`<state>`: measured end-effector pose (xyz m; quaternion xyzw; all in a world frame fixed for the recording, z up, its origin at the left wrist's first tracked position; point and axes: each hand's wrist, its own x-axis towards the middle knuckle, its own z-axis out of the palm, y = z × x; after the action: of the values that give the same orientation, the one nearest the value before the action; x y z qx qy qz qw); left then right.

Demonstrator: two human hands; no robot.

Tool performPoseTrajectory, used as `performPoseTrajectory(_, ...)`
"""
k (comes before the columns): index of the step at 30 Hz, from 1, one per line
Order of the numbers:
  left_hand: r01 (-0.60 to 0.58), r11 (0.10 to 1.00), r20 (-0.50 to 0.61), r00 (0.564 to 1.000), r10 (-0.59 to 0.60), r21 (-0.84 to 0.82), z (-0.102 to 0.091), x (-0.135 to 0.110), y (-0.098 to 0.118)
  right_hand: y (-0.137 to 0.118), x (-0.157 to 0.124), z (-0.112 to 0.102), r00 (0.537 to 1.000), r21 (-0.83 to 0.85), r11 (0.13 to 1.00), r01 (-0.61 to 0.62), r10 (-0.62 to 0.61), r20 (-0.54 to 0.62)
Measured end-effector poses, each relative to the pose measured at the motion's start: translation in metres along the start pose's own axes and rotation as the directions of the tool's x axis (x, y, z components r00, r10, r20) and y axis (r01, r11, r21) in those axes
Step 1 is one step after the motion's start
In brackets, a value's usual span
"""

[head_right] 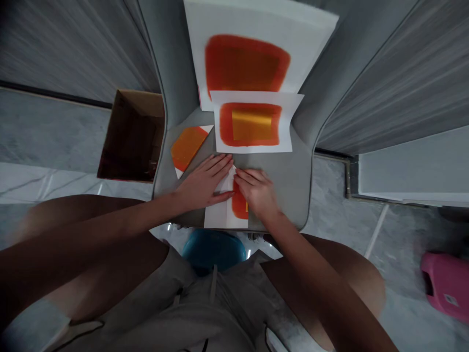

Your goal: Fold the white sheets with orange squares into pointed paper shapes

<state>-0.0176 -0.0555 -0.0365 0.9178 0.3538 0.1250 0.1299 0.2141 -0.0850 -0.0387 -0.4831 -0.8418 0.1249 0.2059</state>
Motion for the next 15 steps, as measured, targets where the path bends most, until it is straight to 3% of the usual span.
performPoseTrajectory(11,0.007,1.0,0.037,0.999,-0.007,0.024,-0.0025,0.0008,0.002,-0.0023,-0.0017,-0.004,0.999,0.007,1.0,0.014,-0.015,0.038)
performPoseTrajectory(15,0.006,1.0,0.039,0.999,-0.007,0.025,-0.0009,0.0006,0.0008,-0.0011,-0.0063,-0.0018,0.995,0.058,0.995,-0.086,0.089,-0.044)
